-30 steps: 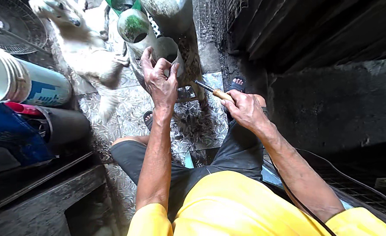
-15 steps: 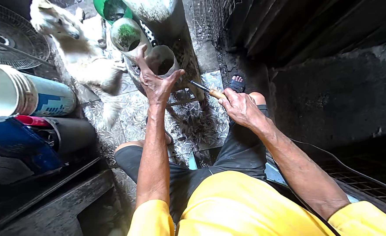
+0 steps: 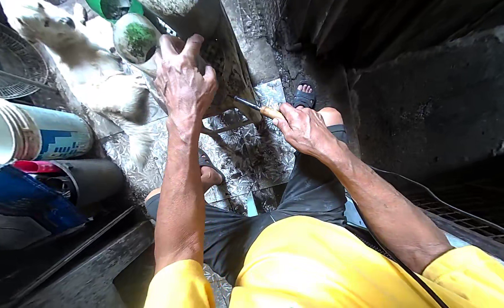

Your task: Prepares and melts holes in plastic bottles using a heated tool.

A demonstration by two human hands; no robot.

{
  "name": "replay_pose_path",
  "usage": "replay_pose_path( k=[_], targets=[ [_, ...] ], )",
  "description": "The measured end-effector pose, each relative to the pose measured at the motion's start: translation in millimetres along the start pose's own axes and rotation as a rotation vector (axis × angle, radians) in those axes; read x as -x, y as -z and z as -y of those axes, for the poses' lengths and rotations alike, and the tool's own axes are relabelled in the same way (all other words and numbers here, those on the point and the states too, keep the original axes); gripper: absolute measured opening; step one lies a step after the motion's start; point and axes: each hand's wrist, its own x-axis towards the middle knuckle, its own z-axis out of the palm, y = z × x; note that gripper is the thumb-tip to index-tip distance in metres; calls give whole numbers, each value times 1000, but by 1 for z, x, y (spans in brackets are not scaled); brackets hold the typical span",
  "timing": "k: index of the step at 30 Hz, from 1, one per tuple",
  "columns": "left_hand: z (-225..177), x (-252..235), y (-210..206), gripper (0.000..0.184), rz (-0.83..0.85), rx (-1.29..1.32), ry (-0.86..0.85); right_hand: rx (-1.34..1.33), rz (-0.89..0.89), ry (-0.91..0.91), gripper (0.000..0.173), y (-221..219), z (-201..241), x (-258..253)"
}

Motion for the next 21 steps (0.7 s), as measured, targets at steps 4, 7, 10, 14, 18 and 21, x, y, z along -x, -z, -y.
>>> replay_pose_path(
  k=[4, 7, 10, 14, 18, 21],
  targets=[
    [22, -5, -13, 38, -110, 7, -127, -3, -15, 6, 38, 1, -3, 0],
    [51, -4, -18, 37, -218, 156, -191, -19, -17, 14, 38, 3, -5, 1],
    [67, -2, -23, 35, -287, 259, -183, -38, -37, 37, 37, 1, -3, 0],
    [70, 2, -24, 32, -327, 310, -188, -44, -50, 71, 38, 1, 5, -2],
    [73, 4, -28, 30, -388, 348, -209, -21, -73, 104, 39, 2, 9, -4],
    [74, 7, -32, 26, -456, 367, -210, -13, -68, 99, 39, 3, 12, -5]
  ],
)
